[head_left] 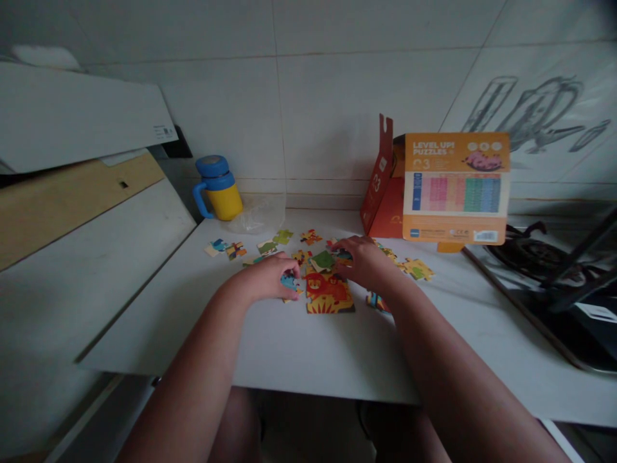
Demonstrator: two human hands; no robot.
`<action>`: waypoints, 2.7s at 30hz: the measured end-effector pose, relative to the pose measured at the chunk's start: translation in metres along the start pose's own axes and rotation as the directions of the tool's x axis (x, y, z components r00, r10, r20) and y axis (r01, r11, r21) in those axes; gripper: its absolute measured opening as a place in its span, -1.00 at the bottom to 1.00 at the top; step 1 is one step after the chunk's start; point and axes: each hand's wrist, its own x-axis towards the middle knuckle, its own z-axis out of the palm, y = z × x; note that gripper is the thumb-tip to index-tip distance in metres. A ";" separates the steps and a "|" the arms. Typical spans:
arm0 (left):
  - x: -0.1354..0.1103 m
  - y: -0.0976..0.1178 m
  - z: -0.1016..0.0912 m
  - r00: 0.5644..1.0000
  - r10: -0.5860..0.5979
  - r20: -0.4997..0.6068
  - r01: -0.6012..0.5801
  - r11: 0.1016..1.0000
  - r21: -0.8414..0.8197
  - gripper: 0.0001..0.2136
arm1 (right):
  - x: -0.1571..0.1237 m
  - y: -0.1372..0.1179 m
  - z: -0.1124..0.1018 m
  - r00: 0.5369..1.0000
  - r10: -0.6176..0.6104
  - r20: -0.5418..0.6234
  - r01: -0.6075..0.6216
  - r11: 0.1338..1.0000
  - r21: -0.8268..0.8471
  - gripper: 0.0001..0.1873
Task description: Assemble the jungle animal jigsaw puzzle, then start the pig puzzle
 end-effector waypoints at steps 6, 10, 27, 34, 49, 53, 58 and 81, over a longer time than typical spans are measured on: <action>-0.003 -0.019 -0.006 0.992 -0.074 -0.098 0.079 0.996 0.043 -0.80 | -0.007 0.015 -0.011 0.910 0.398 -0.112 -0.412 0.895 -0.172 -0.63; -0.003 -0.024 -0.004 0.966 -0.154 -0.206 0.185 0.973 0.140 -0.85 | -0.006 0.026 -0.011 0.901 0.416 -0.125 -0.432 0.889 -0.151 -0.64; 0.016 -0.021 0.019 0.937 -0.113 -0.332 0.187 0.962 0.199 -0.70 | 0.006 0.003 0.021 0.997 0.001 0.079 0.006 0.996 -0.089 -0.59; 0.020 -0.012 0.016 0.940 -0.047 -0.338 0.119 0.973 0.196 -0.69 | 0.002 -0.010 0.007 0.995 0.035 0.096 -0.032 0.999 -0.033 -0.58; 0.028 0.001 0.016 0.960 0.017 -0.281 -0.008 0.999 0.034 -0.85 | -0.002 -0.008 -0.011 0.970 0.103 0.221 -0.117 0.992 0.053 -0.72; 0.024 0.009 0.018 0.987 0.030 -0.158 -0.035 0.999 -0.029 -0.87 | -0.002 -0.007 -0.012 0.965 0.075 0.251 -0.099 0.991 0.085 -0.69; 0.021 0.008 0.015 0.996 0.021 -0.088 -0.027 0.997 -0.077 -0.79 | -0.003 -0.007 -0.008 0.961 -0.010 0.275 -0.036 0.986 0.163 -0.63; 0.020 0.014 0.018 0.975 0.221 -0.024 -0.221 0.975 -0.016 -0.79 | -0.003 -0.011 -0.015 0.972 0.150 0.183 -0.149 0.989 -0.020 -0.59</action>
